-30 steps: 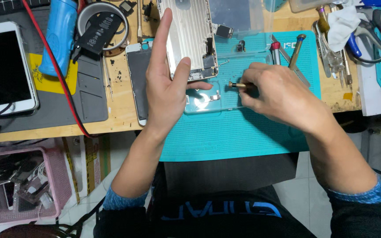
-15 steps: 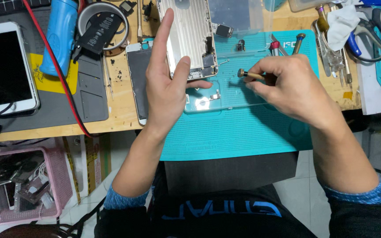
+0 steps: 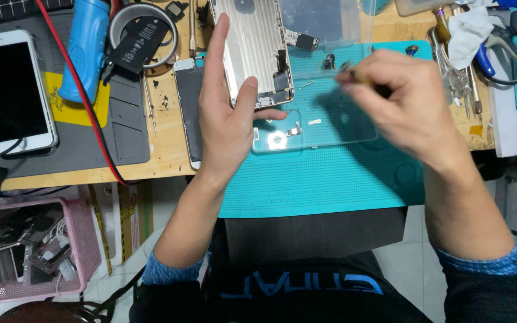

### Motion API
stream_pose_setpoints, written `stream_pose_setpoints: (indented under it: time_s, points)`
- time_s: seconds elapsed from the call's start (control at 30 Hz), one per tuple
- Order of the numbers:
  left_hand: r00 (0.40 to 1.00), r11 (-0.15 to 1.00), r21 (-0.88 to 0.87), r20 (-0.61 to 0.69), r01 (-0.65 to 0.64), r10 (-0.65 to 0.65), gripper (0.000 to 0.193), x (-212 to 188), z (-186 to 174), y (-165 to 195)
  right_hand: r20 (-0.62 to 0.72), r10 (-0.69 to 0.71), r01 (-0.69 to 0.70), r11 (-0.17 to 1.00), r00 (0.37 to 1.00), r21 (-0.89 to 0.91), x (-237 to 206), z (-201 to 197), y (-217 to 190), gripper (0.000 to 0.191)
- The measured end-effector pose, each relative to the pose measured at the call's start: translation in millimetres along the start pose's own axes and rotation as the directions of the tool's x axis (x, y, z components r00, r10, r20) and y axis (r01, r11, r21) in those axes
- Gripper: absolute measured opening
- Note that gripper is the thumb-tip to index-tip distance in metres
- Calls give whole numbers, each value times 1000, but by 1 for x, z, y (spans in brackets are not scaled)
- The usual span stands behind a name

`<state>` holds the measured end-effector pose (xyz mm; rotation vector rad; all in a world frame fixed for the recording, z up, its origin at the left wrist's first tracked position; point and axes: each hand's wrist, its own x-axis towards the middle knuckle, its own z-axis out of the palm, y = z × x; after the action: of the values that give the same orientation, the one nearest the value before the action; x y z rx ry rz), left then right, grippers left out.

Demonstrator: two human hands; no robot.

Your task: The person disassembles a smartphone, using a screwdriver to remove small screws from the phone frame and placing the screws and removed components onto a parts tray on the work mat. They hold the phone frame in one hand while unscrewing and repositioning it repeatedly to access different edges.

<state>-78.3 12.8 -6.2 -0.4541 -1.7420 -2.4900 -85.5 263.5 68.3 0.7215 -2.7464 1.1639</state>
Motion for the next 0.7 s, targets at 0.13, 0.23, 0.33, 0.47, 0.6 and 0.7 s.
stream_pose_setpoints:
  time_s: [0.13, 0.23, 0.33, 0.47, 0.6, 0.7]
  points:
    - [999, 1000, 10, -45, 16, -16, 77, 3, 4, 2, -190, 262, -221, 952, 946, 210, -12, -23, 9, 34]
    - [998, 999, 17, -52, 29, -28, 87, 3, 7, 6, -193, 214, -167, 958, 958, 233, -16, -35, 17, 43]
    - [999, 995, 98, 4, -34, 34, 87, 7, 12, 7, -135, 223, -152, 901, 965, 405, -19, -34, 23, 38]
    - [1000, 997, 71, 22, 2, -3, 84, 10, 18, 5, -131, 166, -91, 889, 977, 449, -22, -21, 28, 21]
    - [996, 994, 75, 17, 84, -85, 77, 14, 19, -3, -159, 27, 7, 978, 987, 208, -22, -15, 29, 15]
    - [996, 994, 63, 16, 84, -85, 62, 15, 20, -9, -170, 197, -85, 856, 965, 511, -23, -8, 30, 15]
